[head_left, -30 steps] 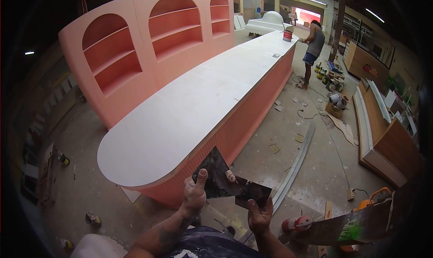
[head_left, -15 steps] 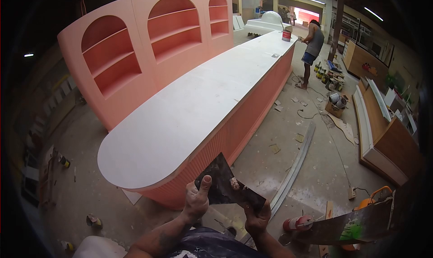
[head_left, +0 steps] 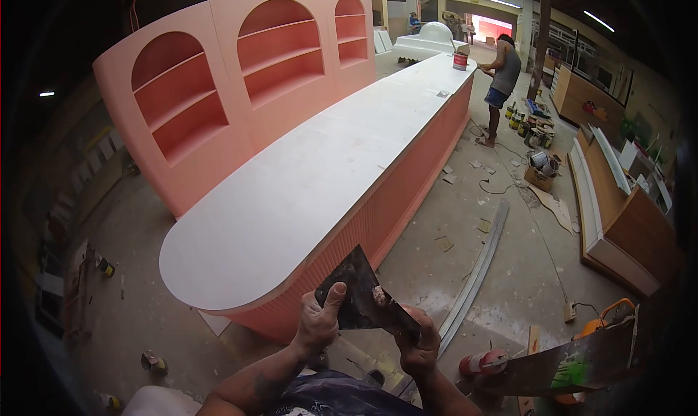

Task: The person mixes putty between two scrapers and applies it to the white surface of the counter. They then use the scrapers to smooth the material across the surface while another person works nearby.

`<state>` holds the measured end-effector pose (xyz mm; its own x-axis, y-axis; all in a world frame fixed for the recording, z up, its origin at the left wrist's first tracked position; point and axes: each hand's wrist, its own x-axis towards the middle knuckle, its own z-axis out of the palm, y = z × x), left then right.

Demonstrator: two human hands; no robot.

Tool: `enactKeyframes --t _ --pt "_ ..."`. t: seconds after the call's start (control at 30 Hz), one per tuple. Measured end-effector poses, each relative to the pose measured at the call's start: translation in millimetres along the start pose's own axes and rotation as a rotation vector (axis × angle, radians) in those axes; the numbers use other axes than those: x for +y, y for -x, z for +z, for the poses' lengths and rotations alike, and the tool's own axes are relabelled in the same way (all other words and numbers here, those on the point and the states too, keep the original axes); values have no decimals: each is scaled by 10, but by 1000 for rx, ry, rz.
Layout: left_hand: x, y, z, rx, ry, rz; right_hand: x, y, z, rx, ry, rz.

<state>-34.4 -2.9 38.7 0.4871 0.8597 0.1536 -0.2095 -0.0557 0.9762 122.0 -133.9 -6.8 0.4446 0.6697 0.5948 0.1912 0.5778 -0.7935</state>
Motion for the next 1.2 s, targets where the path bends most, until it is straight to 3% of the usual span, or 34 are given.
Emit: enactKeyframes --t 0.2,0.3,0.4,0.5,0.7,0.87,1.0,1.1,1.2 --pt "87 7 93 42 43 35 -39 -52 -2 -34 -17 38" --pt "140 33 -27 -82 -115 -36 183 245 -81 -147 -95 318" --pt "112 33 -115 -166 -301 -54 187 244 -53 -70 -175 355" --pt "-97 25 -66 -64 -88 -22 100 244 -21 84 -263 452" --pt "-211 32 -4 -7 0 32 142 240 -19 105 -284 380" --pt "-86 37 32 14 -97 76 25 39 -124 -107 -71 305" --pt "28 24 -86 -94 -231 15 112 45 -167 -244 -2 270" --pt "-35 -30 -207 -185 -270 22 195 89 -298 -361 -18 504" --pt "62 -33 3 -43 -23 -25 168 11 -414 -224 10 677"
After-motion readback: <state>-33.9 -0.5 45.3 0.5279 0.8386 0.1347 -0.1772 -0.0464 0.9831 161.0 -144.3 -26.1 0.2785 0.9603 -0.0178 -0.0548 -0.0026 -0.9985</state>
